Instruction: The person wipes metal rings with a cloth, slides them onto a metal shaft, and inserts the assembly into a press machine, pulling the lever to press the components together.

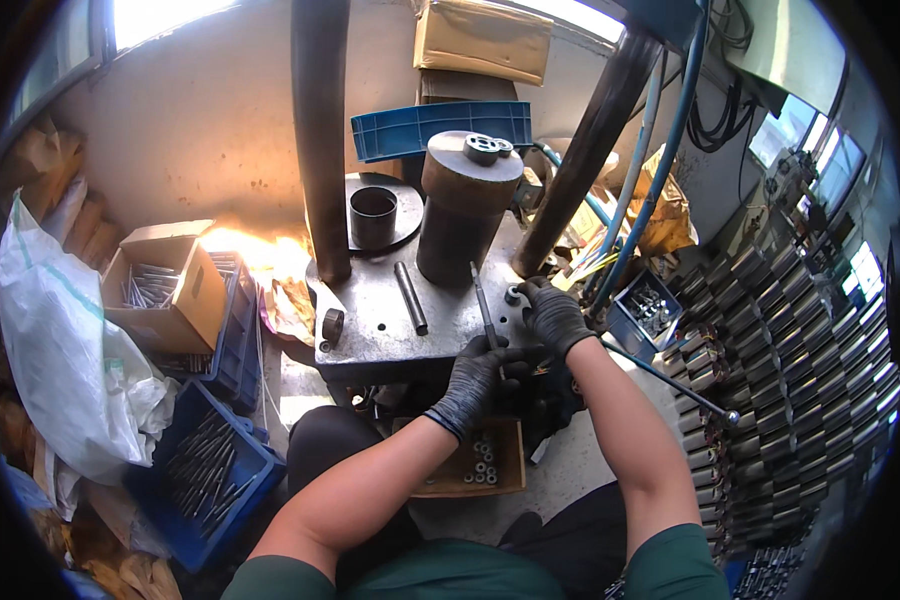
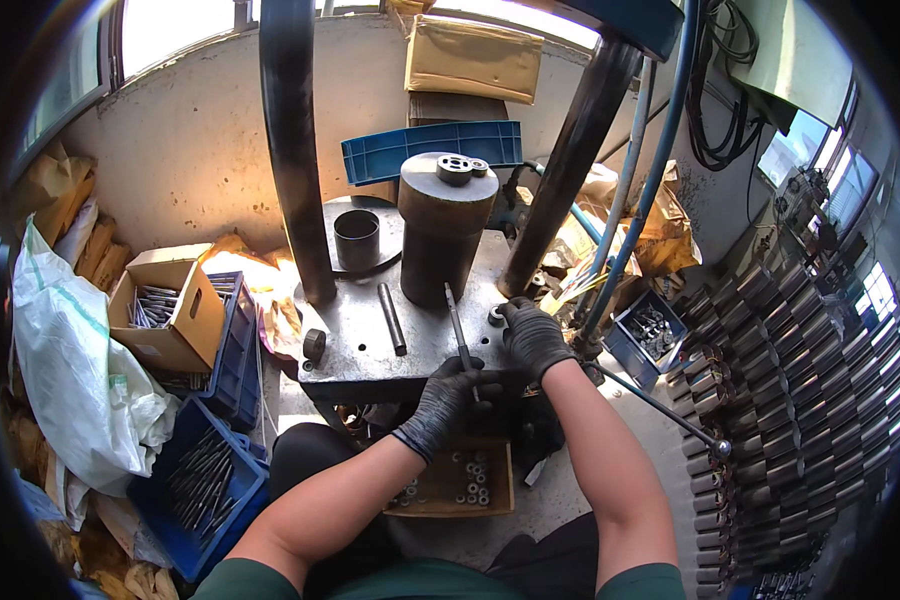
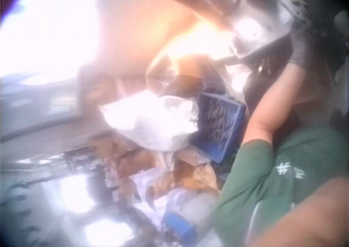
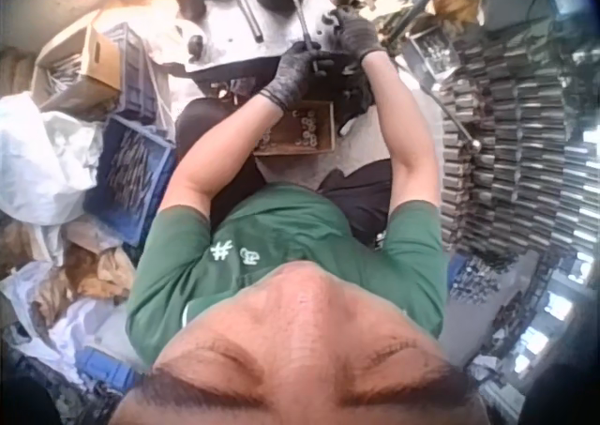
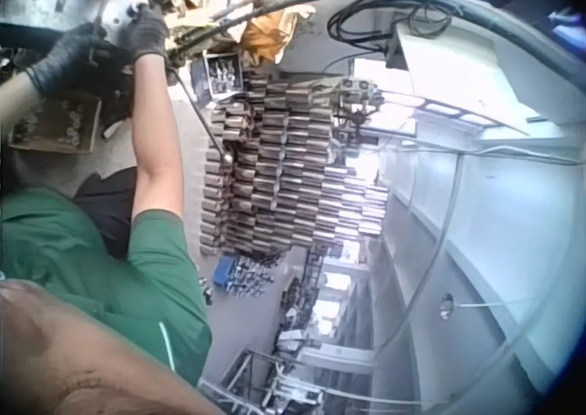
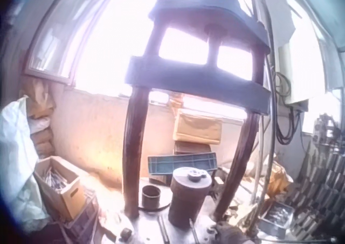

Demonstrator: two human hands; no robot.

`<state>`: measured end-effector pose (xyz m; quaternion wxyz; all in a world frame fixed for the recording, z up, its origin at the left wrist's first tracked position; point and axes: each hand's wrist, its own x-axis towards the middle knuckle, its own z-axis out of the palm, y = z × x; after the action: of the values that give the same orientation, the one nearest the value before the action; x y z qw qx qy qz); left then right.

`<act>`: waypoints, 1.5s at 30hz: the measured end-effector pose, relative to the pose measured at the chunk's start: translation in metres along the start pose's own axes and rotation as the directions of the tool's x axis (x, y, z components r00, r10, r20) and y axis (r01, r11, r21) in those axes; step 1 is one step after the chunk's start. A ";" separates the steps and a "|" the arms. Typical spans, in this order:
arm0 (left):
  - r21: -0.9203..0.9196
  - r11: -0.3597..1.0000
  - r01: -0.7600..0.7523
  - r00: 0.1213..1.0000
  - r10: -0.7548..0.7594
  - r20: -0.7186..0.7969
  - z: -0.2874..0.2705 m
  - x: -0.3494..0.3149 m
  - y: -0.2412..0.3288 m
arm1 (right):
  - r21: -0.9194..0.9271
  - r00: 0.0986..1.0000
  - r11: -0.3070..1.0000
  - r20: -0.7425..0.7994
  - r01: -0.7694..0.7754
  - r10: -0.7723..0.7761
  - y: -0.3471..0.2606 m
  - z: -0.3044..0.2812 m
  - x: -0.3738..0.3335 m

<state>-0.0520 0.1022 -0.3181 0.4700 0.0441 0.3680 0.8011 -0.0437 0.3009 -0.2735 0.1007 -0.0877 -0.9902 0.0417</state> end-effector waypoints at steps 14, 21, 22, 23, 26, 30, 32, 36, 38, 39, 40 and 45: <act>-0.165 0.980 0.112 0.992 -0.119 -0.035 0.015 -0.007 0.008 | -0.063 0.995 0.996 -0.076 0.067 -0.072 0.018 0.024 0.038; 0.065 0.998 0.025 0.993 -0.032 0.117 0.013 -0.028 -0.002 | 0.907 0.860 -0.345 0.366 -0.243 0.355 0.003 0.003 -0.074; 0.000 0.999 -0.038 0.980 0.038 0.195 0.015 -0.038 -0.005 | 0.870 0.888 -0.435 0.371 -0.231 0.270 0.006 0.012 -0.099; 0.003 1.000 -0.023 0.977 0.022 0.210 0.018 -0.044 -0.007 | 0.827 0.911 -0.518 0.362 -0.218 0.195 0.007 0.018 -0.120; 0.127 0.991 0.052 0.938 -0.092 0.333 0.012 -0.052 -0.024 | 0.812 0.838 -0.569 0.399 -0.133 0.373 -0.005 0.029 -0.164; 0.419 0.889 0.188 0.924 -0.305 0.233 0.025 -0.069 -0.020 | 0.808 0.825 -0.589 0.349 -0.026 0.443 -0.001 0.041 -0.187; 0.515 0.831 0.211 0.917 -0.351 0.190 0.021 -0.069 -0.027 | 0.848 0.815 -0.531 0.304 0.005 0.493 -0.014 0.027 -0.183; 0.547 0.798 0.254 0.908 -0.391 0.150 0.005 -0.057 -0.048 | 0.909 0.770 -0.415 0.236 0.042 0.593 -0.016 0.027 -0.175; 0.564 0.772 0.293 0.895 -0.430 0.123 0.012 -0.059 -0.049 | 0.911 0.760 -0.404 0.207 0.079 0.616 -0.013 0.027 -0.178; 0.571 0.766 0.297 0.892 -0.435 0.119 0.014 -0.061 -0.048 | 0.909 0.756 -0.409 0.209 0.085 0.620 -0.012 0.027 -0.179; 0.538 0.785 0.307 0.889 -0.439 0.132 0.014 -0.062 -0.046 | 0.901 0.758 -0.428 0.226 0.077 0.612 -0.011 0.026 -0.179; 0.511 0.792 0.334 0.892 -0.441 0.099 0.014 -0.059 -0.045 | 0.977 0.700 -0.212 0.132 0.029 0.702 0.008 0.026 -0.178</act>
<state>0.0191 0.0770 -0.3202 0.6355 0.1682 0.5039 0.5604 0.1236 0.2751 -0.3343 0.3596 -0.2784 -0.4873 0.7454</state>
